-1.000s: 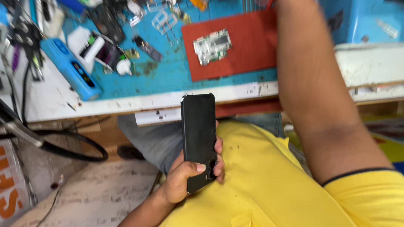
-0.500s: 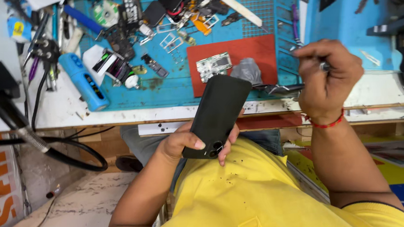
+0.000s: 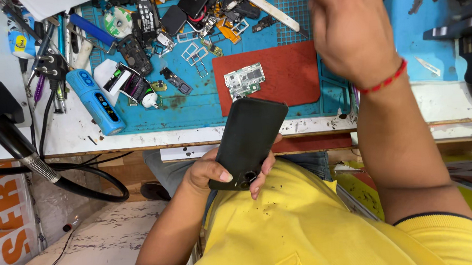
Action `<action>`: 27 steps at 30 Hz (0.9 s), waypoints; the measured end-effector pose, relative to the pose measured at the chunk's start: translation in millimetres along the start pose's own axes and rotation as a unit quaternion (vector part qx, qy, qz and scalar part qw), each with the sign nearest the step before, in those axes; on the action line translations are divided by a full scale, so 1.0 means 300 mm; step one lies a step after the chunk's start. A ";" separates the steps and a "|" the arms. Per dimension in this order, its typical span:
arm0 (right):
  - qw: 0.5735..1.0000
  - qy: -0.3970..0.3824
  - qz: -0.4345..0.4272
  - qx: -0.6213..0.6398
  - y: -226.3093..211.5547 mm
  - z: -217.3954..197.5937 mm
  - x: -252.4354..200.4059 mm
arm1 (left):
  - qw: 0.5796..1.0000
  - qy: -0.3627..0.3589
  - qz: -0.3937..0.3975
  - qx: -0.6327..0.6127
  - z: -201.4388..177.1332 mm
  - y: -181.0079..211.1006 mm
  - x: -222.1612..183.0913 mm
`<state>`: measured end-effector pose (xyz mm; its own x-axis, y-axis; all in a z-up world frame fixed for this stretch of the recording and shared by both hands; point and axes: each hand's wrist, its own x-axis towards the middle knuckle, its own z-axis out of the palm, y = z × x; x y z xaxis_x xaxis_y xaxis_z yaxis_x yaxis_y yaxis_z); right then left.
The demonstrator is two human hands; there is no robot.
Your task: The person peels a black and white patterned skin from the back of a mobile phone by hand. They then turn the phone over, handle the back cover, and use a small tool to pry or clean around the edges of the device.
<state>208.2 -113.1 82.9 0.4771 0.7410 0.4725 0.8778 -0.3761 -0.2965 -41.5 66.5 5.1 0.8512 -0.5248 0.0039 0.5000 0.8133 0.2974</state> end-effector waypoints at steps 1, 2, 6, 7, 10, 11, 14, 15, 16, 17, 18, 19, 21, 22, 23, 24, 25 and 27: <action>1.000 0.015 0.008 0.005 -0.012 -0.002 0.005 | 1.000 -0.001 0.000 -0.005 0.002 0.002 -0.001; 0.999 0.030 0.015 0.011 -0.032 -0.005 -0.004 | 1.000 -0.001 0.000 -0.011 0.002 0.004 -0.003; 0.937 -0.091 0.157 0.298 -0.104 -0.031 -0.081 | 0.999 -0.004 -0.001 -0.045 0.002 -0.003 -0.010; 0.907 -0.124 0.157 0.370 -0.112 -0.035 -0.097 | 0.998 -0.008 -0.002 -0.056 -0.001 0.001 -0.003; 0.807 -0.189 0.182 0.529 -0.121 -0.017 -0.155 | 0.996 -0.014 -0.003 -0.088 -0.003 -0.005 0.010; 0.787 -0.189 0.206 0.550 -0.115 -0.003 -0.174 | 0.995 -0.016 0.001 -0.094 -0.005 -0.007 0.012; 0.738 -0.176 0.290 0.584 -0.087 0.043 -0.232 | 0.995 -0.014 0.000 -0.096 -0.004 -0.013 0.012; 0.723 -0.169 0.318 0.589 -0.079 0.055 -0.245 | 0.996 -0.013 -0.002 -0.092 -0.003 -0.013 0.014; 0.724 -0.159 0.305 0.598 -0.080 0.065 -0.256 | 0.996 -0.012 -0.001 -0.093 0.000 -0.013 0.016; 0.724 -0.150 0.291 0.607 -0.088 0.075 -0.262 | 0.996 -0.010 0.000 -0.094 0.004 -0.014 0.017; 0.724 -0.141 0.277 0.616 -0.105 0.084 -0.264 | 0.996 -0.007 0.002 -0.094 0.008 -0.014 0.017; 0.795 -0.087 0.249 0.546 -0.135 0.099 -0.267 | 0.995 -0.008 0.018 -0.099 0.011 -0.016 0.021; 0.903 0.023 0.184 0.387 -0.206 0.139 -0.272 | 0.992 -0.009 0.049 -0.112 0.016 -0.029 0.032; 0.896 0.122 0.156 0.397 -0.229 0.162 -0.274 | 0.988 -0.018 0.059 -0.138 0.018 -0.039 0.039; 0.880 0.222 0.125 0.400 -0.241 0.188 -0.270 | 0.984 -0.030 0.067 -0.162 0.016 -0.042 0.052; 0.854 0.319 0.093 0.399 -0.241 0.199 -0.274 | 0.979 -0.042 0.074 -0.186 0.015 -0.042 0.061; 0.850 0.282 0.142 0.422 -0.228 0.200 -0.283 | 0.980 -0.041 0.077 -0.180 0.014 -0.035 0.065; 0.828 0.202 0.247 0.460 -0.189 0.175 -0.329 | 0.981 -0.036 0.080 -0.175 0.015 -0.038 0.061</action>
<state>109.1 -135.8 9.6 0.9068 0.3072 0.2888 0.2559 0.1435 -0.9560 -32.3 46.6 6.0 0.9158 -0.3903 0.0943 0.3965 0.9162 -0.0579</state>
